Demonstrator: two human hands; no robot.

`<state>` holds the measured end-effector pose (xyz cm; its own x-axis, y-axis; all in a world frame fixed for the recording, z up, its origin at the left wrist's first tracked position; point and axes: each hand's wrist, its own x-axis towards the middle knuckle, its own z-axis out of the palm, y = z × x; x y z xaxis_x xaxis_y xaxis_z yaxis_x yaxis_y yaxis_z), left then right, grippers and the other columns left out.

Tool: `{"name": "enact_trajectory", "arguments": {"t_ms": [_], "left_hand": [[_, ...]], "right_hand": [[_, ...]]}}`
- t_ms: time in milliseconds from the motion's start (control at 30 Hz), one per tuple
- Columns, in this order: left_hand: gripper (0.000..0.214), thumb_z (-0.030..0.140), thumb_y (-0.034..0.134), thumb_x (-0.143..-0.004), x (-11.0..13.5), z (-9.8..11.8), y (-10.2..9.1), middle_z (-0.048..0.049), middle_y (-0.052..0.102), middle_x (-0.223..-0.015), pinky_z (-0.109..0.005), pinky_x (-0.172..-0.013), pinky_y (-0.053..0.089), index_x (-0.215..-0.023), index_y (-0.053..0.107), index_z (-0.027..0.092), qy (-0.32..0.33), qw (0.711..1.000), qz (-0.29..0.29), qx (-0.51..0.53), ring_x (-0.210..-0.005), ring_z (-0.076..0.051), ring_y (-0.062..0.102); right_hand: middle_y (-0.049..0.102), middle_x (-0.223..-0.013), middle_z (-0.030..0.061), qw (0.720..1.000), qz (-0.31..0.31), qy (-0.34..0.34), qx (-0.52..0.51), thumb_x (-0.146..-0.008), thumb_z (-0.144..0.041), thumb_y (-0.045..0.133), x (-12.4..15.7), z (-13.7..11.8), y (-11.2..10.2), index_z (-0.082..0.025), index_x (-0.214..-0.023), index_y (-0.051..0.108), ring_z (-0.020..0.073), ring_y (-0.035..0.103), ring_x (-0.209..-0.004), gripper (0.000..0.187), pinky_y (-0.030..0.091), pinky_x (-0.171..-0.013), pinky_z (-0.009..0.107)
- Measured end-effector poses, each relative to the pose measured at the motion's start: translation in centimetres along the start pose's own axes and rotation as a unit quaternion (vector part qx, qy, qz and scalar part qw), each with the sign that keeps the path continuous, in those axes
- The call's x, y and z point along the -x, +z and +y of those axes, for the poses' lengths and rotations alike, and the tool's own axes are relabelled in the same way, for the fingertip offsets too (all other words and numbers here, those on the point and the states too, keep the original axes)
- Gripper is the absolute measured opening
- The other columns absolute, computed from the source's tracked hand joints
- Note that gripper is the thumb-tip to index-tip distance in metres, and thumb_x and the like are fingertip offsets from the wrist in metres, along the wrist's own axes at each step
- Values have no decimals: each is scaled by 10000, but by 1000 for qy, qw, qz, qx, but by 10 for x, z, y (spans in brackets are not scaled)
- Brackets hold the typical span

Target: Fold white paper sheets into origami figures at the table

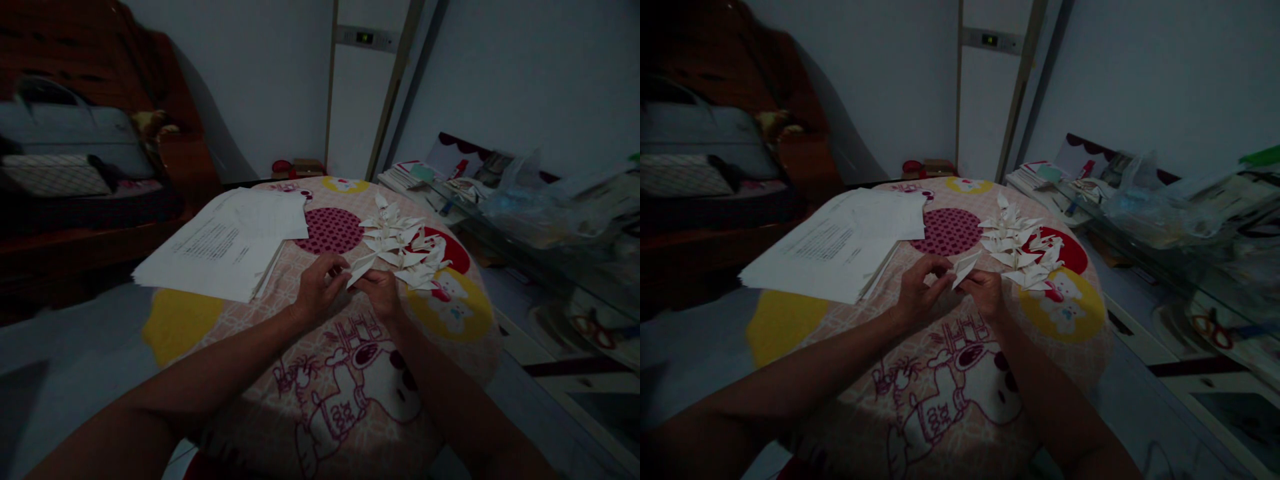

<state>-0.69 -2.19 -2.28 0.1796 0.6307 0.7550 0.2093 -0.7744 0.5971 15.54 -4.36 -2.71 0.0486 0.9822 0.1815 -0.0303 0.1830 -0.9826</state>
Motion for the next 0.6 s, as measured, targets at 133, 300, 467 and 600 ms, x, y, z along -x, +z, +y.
{"name": "enact_trajectory", "arguments": {"t_ms": [133, 300, 467, 600], "left_hand": [[98, 152, 678, -868, 0, 0, 0, -16, 651, -851, -241, -672, 491, -953, 639, 180, 2, 1000, 3, 0, -732, -126, 595], [84, 168, 673, -871, 0, 0, 1, -17, 648, -848, -241, -667, 493, -948, 642, 181, -7, 1000, 3, 2, -727, -127, 593], [101, 184, 684, -861, 0, -1, 0, -15, 652, -850, -244, -672, 494, -956, 652, 184, -18, 1000, 1, 7, -722, -126, 589], [98, 199, 685, -848, 0, -1, 1, -22, 660, -852, -251, -677, 491, -941, 659, 186, -44, 999, -7, 20, -724, -133, 585]], "right_hand": [[727, -623, 32, 1000, -1, 3, 3, -681, -344, 781, -1, -1, 0, -191, -625, 781, 148, 626, -554, 163, 541, -573, 269], [720, -606, 30, 1000, 4, 11, -1, -672, -368, 791, -1, 1, 0, -185, -630, 781, 149, 624, -544, 188, 537, -562, 268], [713, -598, 29, 1000, 7, 11, -5, -668, -361, 787, -1, 0, 1, -187, -620, 780, 145, 617, -542, 181, 533, -570, 267], [714, -596, 30, 1000, 12, 13, 7, -662, -358, 790, -1, -2, 1, -190, -602, 775, 153, 615, -543, 179, 527, -561, 271]]}}
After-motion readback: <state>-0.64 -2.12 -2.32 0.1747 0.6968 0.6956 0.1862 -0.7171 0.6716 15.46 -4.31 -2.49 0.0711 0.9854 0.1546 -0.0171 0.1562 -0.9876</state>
